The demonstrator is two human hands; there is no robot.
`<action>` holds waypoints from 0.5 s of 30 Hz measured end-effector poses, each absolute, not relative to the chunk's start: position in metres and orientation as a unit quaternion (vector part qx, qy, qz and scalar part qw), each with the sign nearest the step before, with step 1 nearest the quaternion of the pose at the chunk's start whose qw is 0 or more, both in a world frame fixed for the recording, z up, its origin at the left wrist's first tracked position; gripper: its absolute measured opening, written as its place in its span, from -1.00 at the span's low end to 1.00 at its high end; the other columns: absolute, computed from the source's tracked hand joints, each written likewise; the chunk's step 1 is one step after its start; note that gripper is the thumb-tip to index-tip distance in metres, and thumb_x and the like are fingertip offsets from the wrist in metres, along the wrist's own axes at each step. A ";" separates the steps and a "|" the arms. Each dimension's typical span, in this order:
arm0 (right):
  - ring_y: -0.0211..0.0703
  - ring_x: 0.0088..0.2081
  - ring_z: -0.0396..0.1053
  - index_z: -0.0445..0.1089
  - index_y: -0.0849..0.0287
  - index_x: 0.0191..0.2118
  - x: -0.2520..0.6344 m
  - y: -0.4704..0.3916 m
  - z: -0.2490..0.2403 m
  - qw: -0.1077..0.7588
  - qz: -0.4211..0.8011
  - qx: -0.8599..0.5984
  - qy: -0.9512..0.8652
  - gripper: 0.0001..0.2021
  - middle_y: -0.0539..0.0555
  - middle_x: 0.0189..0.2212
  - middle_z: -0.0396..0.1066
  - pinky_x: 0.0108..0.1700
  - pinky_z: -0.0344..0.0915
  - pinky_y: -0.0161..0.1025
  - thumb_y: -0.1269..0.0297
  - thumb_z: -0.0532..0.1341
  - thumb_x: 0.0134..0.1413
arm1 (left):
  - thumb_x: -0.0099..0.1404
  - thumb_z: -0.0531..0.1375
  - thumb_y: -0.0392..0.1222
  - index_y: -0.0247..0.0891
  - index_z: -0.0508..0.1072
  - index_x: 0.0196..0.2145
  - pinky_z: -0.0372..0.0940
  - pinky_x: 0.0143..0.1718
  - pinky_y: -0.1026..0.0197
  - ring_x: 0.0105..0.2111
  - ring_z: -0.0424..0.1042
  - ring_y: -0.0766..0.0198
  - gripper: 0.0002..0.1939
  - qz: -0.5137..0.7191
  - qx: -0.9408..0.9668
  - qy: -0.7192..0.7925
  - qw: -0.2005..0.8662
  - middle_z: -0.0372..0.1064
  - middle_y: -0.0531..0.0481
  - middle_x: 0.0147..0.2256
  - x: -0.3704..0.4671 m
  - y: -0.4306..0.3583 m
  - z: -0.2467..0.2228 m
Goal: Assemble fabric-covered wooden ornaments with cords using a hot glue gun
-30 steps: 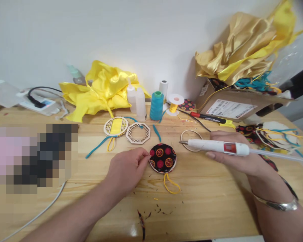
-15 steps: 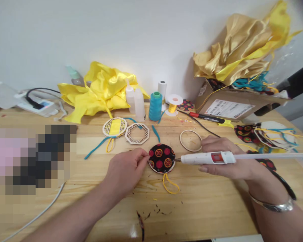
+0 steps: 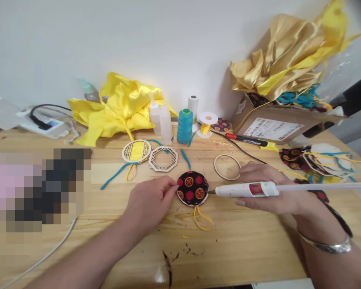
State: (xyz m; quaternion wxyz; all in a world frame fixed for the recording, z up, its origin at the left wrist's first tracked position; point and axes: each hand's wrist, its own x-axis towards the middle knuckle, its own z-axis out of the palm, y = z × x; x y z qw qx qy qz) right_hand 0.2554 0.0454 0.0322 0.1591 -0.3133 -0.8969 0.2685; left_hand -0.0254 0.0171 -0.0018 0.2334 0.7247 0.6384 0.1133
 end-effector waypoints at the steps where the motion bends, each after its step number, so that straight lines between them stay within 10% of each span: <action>1: -0.27 -0.54 0.15 0.19 0.18 -0.62 0.256 0.045 0.033 0.155 0.267 -0.314 -0.897 -0.66 -0.04 -0.65 0.18 -0.40 0.06 -0.23 0.19 0.19 0.10 | 0.29 0.02 -0.04 -0.12 0.47 -0.36 0.12 -0.42 0.23 -0.43 0.42 0.20 -0.74 0.114 0.725 0.638 0.233 0.50 0.08 -0.48 -0.025 0.017 -0.002; 15: -0.30 -0.55 0.14 0.20 0.18 -0.63 0.266 0.046 0.032 0.172 0.267 -0.338 -0.886 -0.67 -0.07 -0.64 0.15 -0.42 0.08 -0.25 0.21 0.25 0.03 | 0.30 -0.01 -0.03 -0.11 0.47 -0.34 0.14 -0.40 0.21 -0.39 0.45 0.17 -0.72 0.102 0.725 0.637 0.240 0.52 0.06 -0.43 -0.026 0.018 -0.001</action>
